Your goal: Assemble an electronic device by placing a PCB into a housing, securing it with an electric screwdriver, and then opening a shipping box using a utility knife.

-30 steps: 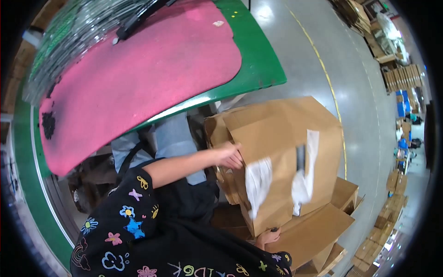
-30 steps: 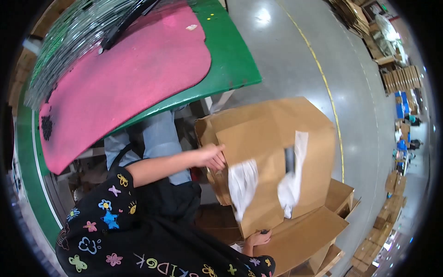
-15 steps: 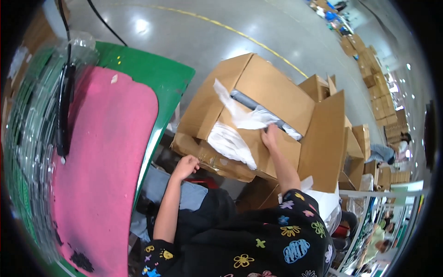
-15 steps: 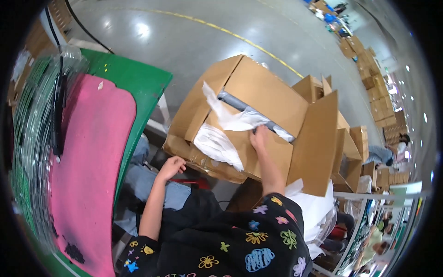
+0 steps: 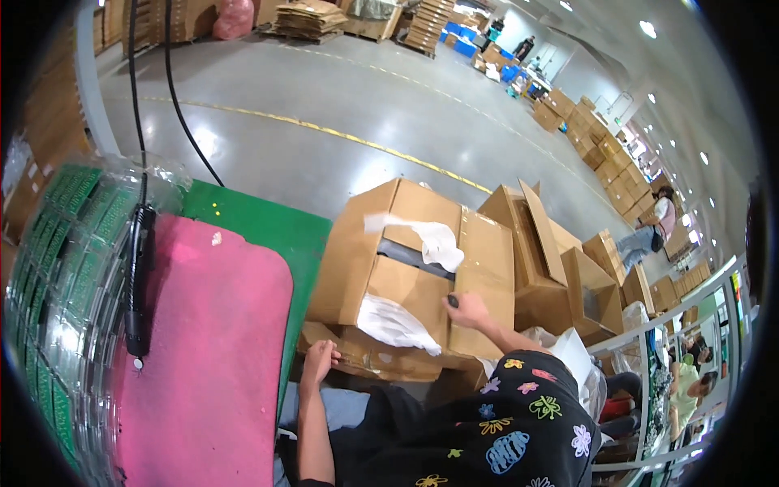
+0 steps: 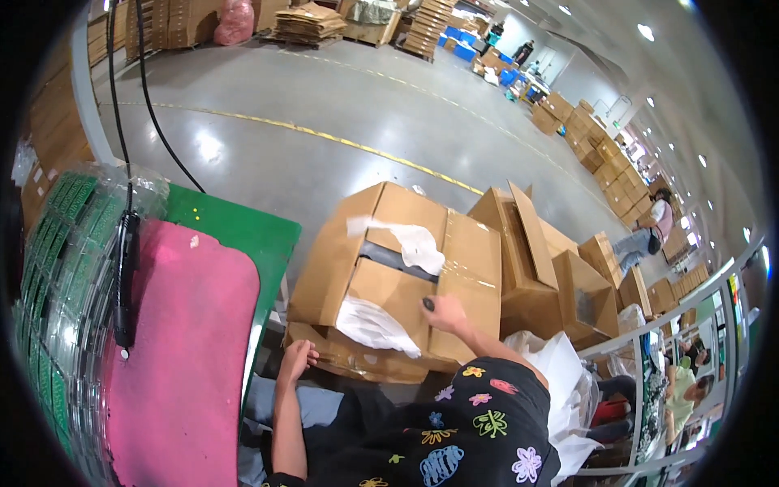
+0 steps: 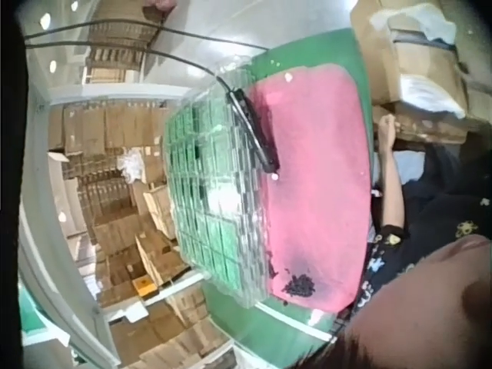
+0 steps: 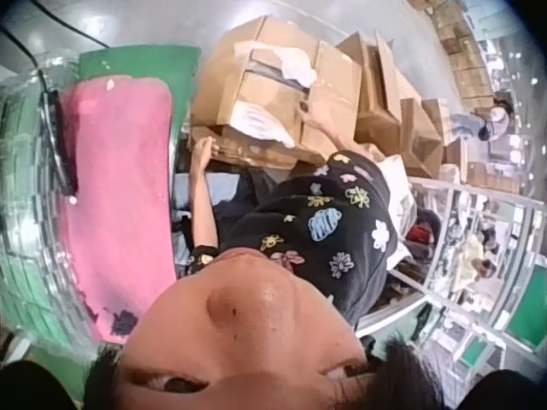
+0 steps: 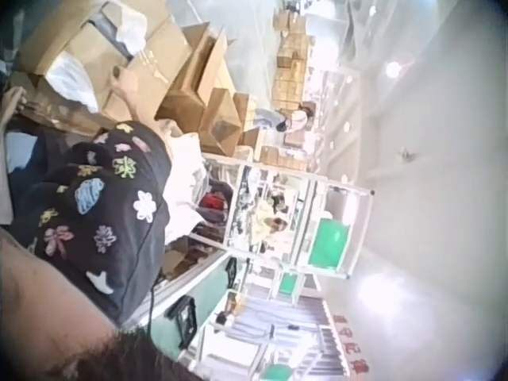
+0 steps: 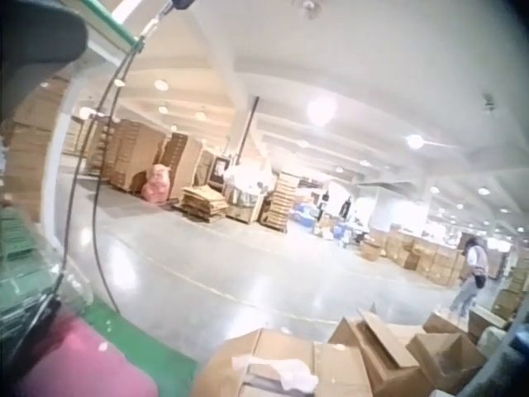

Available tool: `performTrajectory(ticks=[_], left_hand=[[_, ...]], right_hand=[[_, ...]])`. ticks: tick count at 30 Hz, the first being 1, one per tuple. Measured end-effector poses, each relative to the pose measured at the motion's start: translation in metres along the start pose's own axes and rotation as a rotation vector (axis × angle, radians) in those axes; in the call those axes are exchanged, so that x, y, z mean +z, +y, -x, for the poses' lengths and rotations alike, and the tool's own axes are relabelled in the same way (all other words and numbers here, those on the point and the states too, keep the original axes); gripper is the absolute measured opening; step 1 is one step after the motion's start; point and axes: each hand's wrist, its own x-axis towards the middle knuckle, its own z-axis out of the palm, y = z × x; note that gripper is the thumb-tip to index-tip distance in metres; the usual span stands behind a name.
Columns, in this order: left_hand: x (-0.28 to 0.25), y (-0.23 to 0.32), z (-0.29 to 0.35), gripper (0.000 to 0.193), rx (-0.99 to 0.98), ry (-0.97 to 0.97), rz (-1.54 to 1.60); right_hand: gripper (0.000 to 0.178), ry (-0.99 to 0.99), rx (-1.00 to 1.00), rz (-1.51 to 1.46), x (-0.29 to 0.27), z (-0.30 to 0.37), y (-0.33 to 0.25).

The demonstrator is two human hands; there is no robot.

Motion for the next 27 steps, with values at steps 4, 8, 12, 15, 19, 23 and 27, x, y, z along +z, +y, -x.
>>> performTrajectory(ticks=[4,8,12,15,19,23,27], left_hand=[[0.002,0.006,0.003,0.033,-0.026,-0.016,-0.005],[0.002,-0.002,0.01,0.032,-0.047,-0.03,-0.057],[-0.001,-0.004,0.006,0.029,-0.056,-0.015,-0.107],[0.0,0.004,0.008,0.029,-0.061,0.027,-0.093],[0.002,0.002,0.006,0.03,-0.081,0.021,-0.152],[-0.004,-0.007,0.004,0.031,-0.065,0.035,-0.14],[-0.003,-0.011,-0.003,0.031,-0.002,0.002,-0.1]], right_hand=[[0.029,-0.122,0.022,-0.111,0.067,0.016,0.036],[0.043,-0.089,-0.064,0.232,0.11,-0.012,0.035],[0.05,0.191,-0.108,0.279,0.134,-0.071,0.024],[0.05,0.039,-0.174,0.363,0.115,-0.128,0.019],[0.046,0.236,-0.011,0.203,0.139,-0.164,0.042],[0.052,-0.126,0.244,0.083,0.11,-0.156,0.012],[0.057,0.761,-0.037,0.403,0.096,-0.147,0.019]])
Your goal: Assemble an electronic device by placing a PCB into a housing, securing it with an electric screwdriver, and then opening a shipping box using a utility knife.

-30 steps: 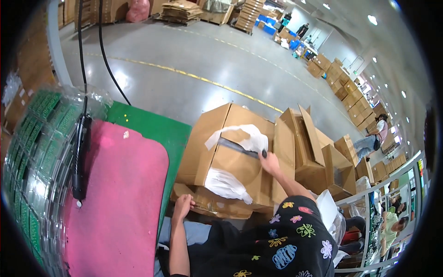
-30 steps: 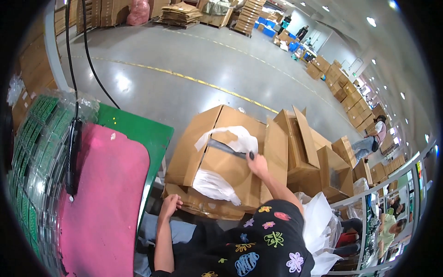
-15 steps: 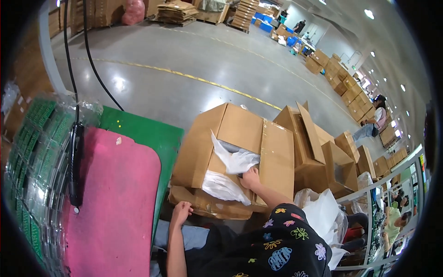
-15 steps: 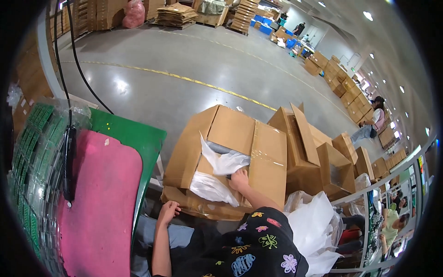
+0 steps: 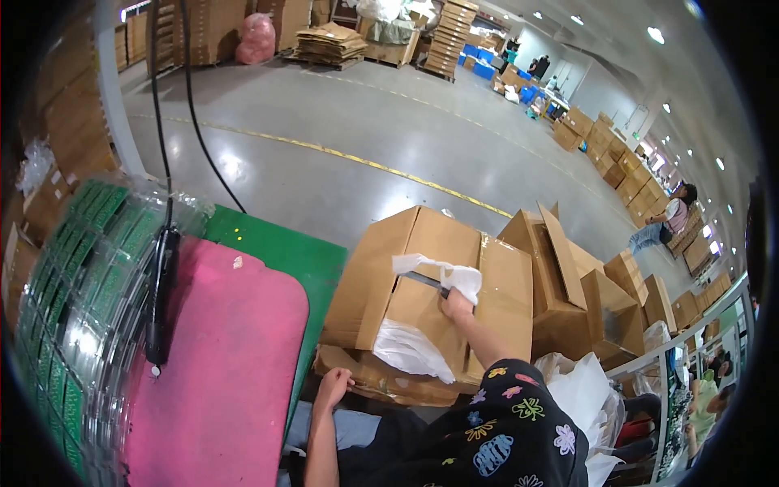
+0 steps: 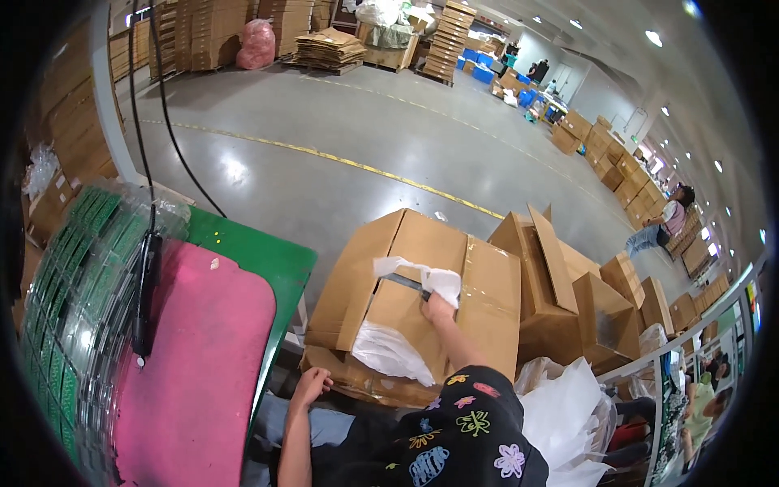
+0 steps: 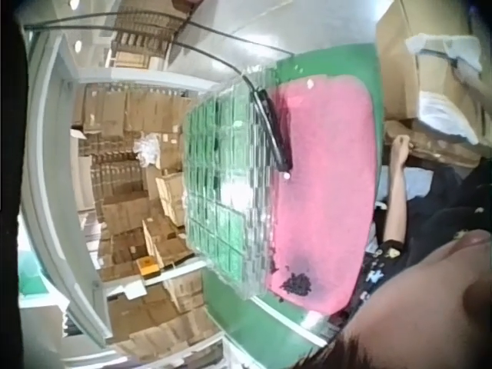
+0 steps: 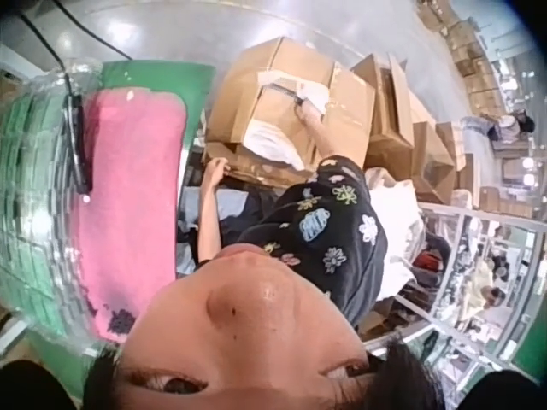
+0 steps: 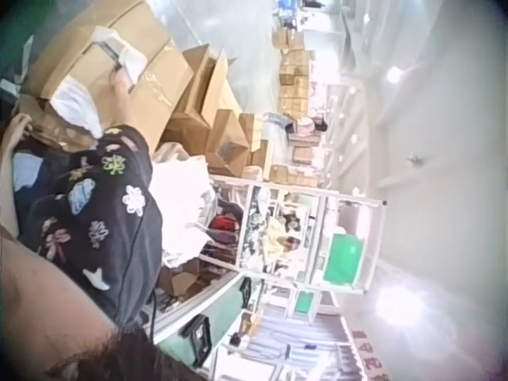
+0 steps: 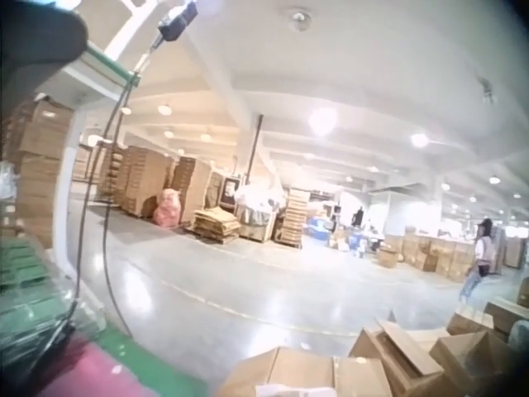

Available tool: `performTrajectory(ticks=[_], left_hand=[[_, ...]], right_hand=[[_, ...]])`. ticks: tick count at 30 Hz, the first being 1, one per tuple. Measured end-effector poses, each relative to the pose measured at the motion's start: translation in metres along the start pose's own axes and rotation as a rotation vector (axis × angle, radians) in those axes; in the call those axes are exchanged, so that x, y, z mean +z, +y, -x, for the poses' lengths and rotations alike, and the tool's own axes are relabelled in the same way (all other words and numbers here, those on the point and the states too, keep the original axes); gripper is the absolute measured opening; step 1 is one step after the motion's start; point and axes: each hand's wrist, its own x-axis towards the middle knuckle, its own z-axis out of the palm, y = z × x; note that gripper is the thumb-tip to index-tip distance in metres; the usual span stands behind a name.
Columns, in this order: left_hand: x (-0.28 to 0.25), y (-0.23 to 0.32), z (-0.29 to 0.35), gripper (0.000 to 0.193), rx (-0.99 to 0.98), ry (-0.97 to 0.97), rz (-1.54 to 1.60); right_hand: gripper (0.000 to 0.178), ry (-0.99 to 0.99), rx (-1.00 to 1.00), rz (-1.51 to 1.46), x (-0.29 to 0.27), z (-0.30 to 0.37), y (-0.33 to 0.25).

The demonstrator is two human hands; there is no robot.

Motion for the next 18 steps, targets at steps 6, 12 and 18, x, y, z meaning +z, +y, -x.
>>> performTrajectory(ticks=[6,12,18], left_hand=[[-0.004,0.0,0.001,0.029,0.044,-0.03,0.007],[0.004,0.01,0.019,0.033,0.144,-0.042,0.039],[0.105,0.084,0.127,0.09,0.254,-0.312,0.618]], right_hand=[[0.042,-0.389,0.194,-0.241,-0.121,-0.04,0.025],[0.044,-0.418,0.2,-0.362,-0.254,-0.012,-0.002],[0.033,-0.547,0.331,-0.596,-0.321,0.08,-0.041]])
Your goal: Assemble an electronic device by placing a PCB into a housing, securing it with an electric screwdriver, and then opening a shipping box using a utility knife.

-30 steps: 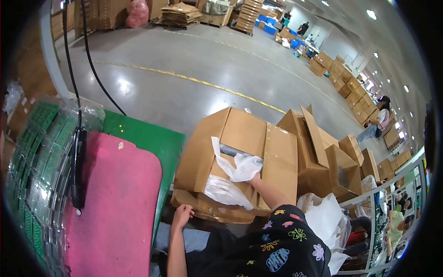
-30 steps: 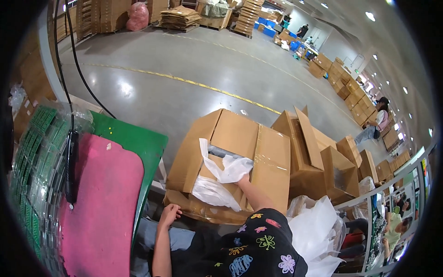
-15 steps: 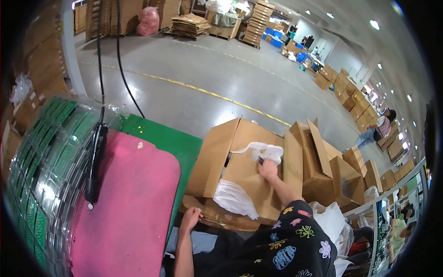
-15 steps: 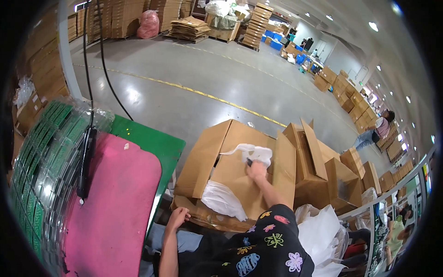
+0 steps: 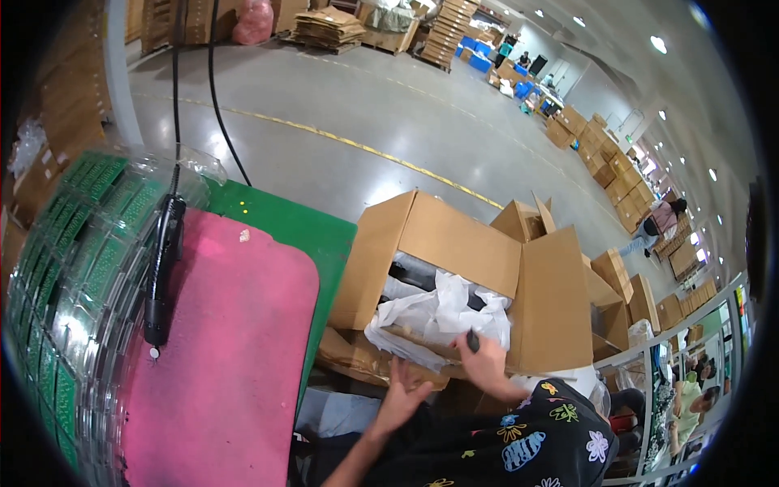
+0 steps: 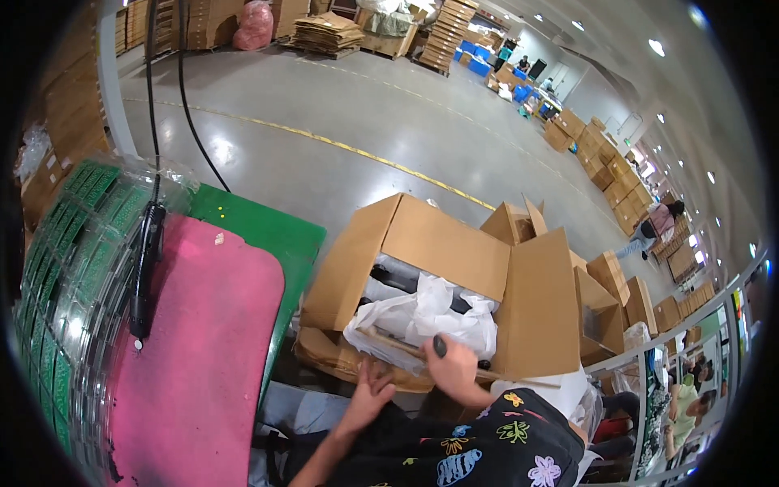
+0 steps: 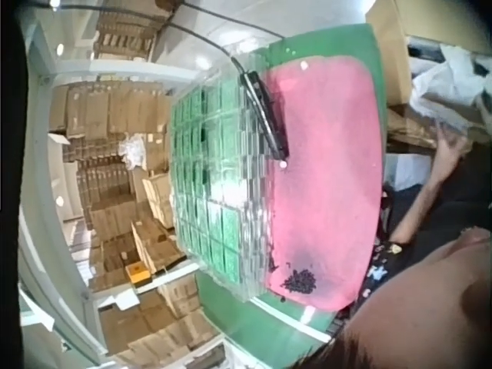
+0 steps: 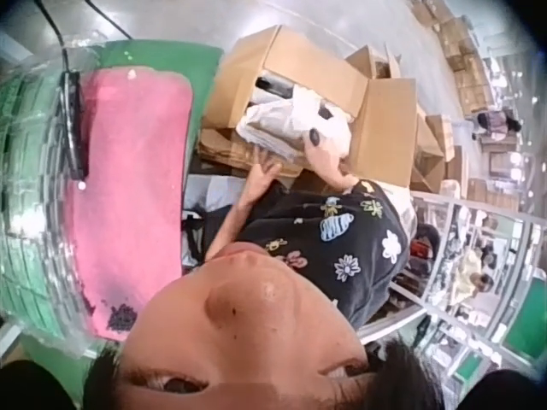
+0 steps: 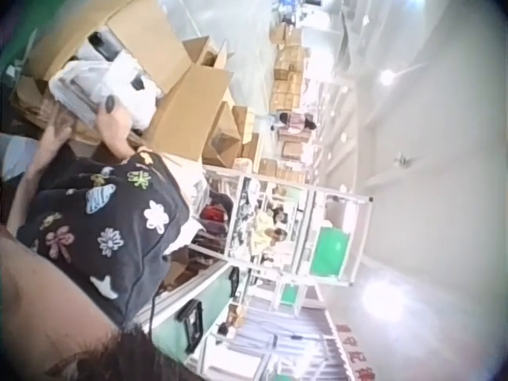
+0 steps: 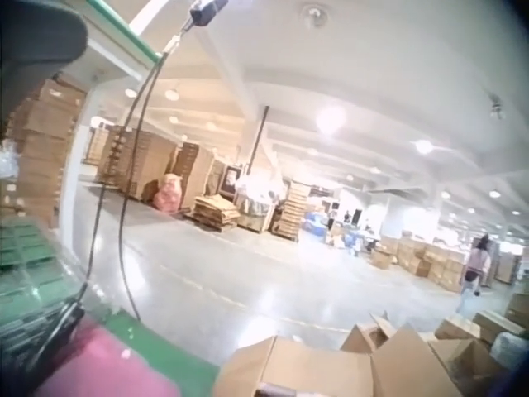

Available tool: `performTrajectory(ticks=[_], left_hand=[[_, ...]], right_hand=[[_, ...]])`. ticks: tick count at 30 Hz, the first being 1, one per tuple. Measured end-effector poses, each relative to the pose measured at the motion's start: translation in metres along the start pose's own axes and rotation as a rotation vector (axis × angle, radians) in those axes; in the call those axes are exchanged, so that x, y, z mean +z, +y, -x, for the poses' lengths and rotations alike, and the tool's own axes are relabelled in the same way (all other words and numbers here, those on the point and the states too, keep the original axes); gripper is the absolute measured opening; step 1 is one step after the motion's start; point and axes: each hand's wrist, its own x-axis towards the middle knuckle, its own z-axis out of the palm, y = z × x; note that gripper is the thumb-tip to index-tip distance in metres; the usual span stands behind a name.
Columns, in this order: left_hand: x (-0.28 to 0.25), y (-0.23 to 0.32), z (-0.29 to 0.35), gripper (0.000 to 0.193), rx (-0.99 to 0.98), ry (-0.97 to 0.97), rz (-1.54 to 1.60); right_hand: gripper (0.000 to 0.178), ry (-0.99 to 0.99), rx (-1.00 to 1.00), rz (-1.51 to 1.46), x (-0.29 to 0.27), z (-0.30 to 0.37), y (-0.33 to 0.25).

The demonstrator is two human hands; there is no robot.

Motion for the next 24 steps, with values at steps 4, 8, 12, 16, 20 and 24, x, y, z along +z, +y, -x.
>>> performTrajectory(ticks=[4,8,12,16,20,24], left_hand=[[0.046,-0.019,0.012,0.044,-0.048,0.348,0.543],[0.05,-0.039,0.009,0.029,-0.116,0.639,0.377],[0.041,-0.064,0.01,0.028,-0.004,0.598,0.199],[0.032,-0.049,0.013,0.033,0.025,0.533,0.001],[0.025,-0.034,0.017,0.039,-0.028,0.49,0.322],[0.018,-0.005,0.018,0.054,0.024,0.336,0.273]], right_hand=[[0.034,-0.157,0.299,-0.401,0.058,0.052,0.053],[0.039,-0.026,0.52,-0.319,0.067,0.005,0.145],[0.038,-0.666,0.158,0.888,0.062,-0.025,0.364],[0.035,-0.654,0.123,0.789,0.091,-0.025,0.457],[0.032,-0.614,0.101,0.705,0.079,-0.028,0.49],[0.045,0.371,0.998,-0.033,0.075,-0.003,0.397]])
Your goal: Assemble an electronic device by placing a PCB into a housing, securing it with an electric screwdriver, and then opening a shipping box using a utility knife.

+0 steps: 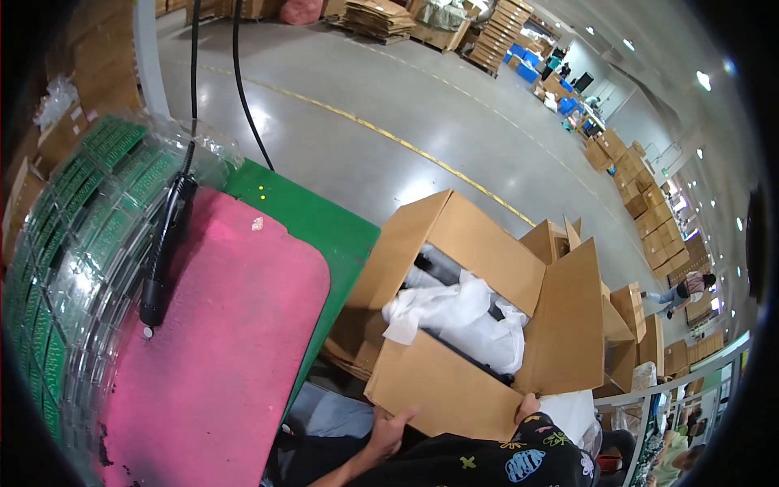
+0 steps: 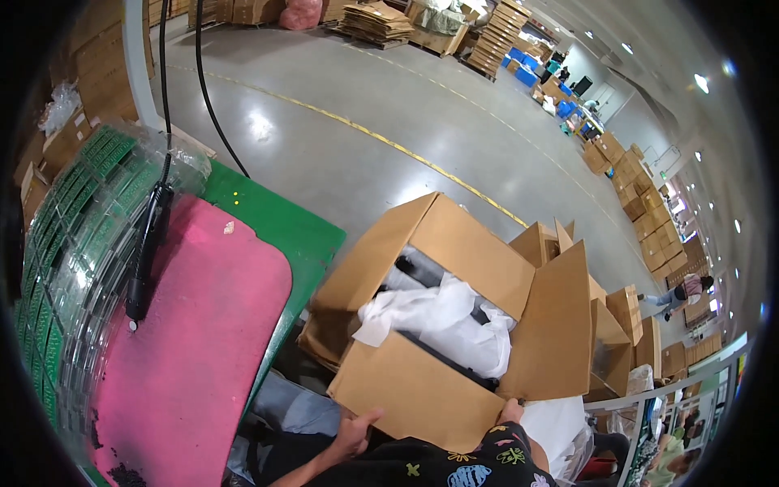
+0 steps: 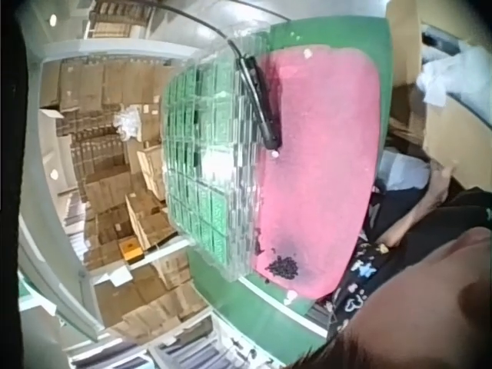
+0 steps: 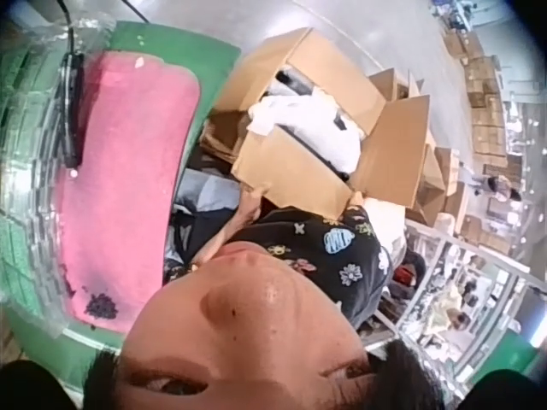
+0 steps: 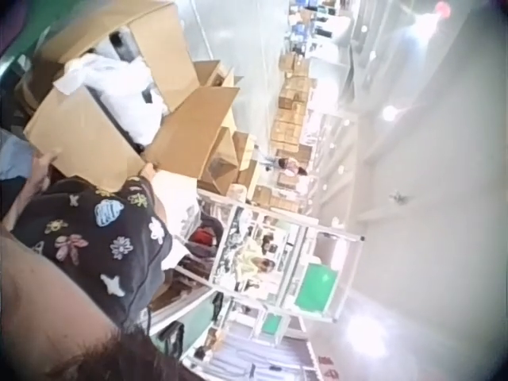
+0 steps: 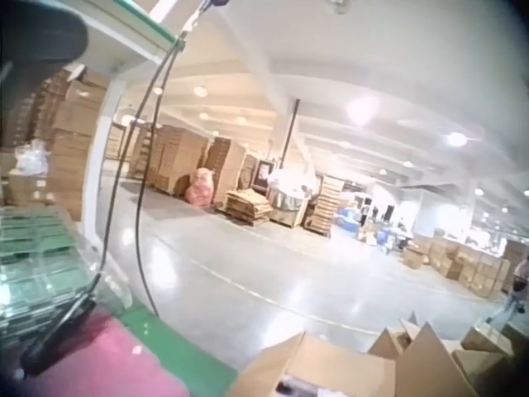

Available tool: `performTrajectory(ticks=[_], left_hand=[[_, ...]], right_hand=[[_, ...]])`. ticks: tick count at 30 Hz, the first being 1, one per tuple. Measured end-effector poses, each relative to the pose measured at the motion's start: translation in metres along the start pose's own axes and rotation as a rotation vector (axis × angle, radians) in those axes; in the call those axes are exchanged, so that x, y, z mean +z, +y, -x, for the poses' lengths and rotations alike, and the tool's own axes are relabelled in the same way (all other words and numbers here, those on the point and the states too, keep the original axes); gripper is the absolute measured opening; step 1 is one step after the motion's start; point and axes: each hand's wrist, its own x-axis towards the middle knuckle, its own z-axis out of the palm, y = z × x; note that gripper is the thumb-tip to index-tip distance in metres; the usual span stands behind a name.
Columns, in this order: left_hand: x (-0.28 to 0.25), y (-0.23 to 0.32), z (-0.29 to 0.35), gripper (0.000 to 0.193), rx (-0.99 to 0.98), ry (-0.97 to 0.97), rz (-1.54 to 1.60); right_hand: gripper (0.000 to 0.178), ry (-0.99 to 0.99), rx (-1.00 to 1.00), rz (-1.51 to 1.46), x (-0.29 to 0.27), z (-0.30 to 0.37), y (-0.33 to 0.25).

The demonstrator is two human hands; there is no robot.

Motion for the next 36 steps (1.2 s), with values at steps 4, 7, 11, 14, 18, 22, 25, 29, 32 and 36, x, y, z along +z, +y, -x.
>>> performTrajectory(ticks=[4,7,11,14,18,22,25,29,32,36], left_hand=[[-0.059,0.018,-0.066,0.049,-0.08,-0.044,-0.196],[-0.134,0.036,-0.137,0.049,-0.235,-0.066,-0.215],[-0.22,0.014,-0.174,0.063,-0.04,0.074,-0.861],[-0.232,0.011,-0.166,0.071,0.114,0.19,-1.099],[-0.149,0.051,-0.139,0.064,0.084,0.077,-0.802],[-0.13,0.018,-0.131,0.074,0.238,0.588,-0.414],[-0.089,0.003,-0.166,0.068,0.354,0.906,-0.516],[-0.084,0.007,-0.177,0.069,0.35,0.977,-0.565],[-0.128,-0.033,-0.208,0.075,0.389,0.989,-0.744],[-0.13,-0.066,-0.222,0.097,-0.447,0.737,-1.334]], right_hand=[[0.046,-0.105,0.234,-0.825,-0.022,0.072,-0.081],[0.045,-0.138,-0.048,-0.371,-0.005,0.081,-0.078],[0.051,-0.519,-0.375,0.412,0.004,0.112,-0.097],[0.059,-0.609,-0.306,0.622,-0.032,0.147,-0.148],[0.064,-0.524,-0.338,0.381,0.035,0.079,-0.064],[0.056,-0.249,-0.091,-0.095,0.05,0.127,-0.072],[0.046,-0.318,0.009,-0.317,0.051,0.088,-0.074],[0.045,-0.357,-0.086,-0.48,0.027,0.087,-0.097],[0.049,-0.197,-0.112,-0.449,0.044,0.101,-0.102],[0.065,0.038,-0.149,-0.034,0.126,0.052,-0.027]])
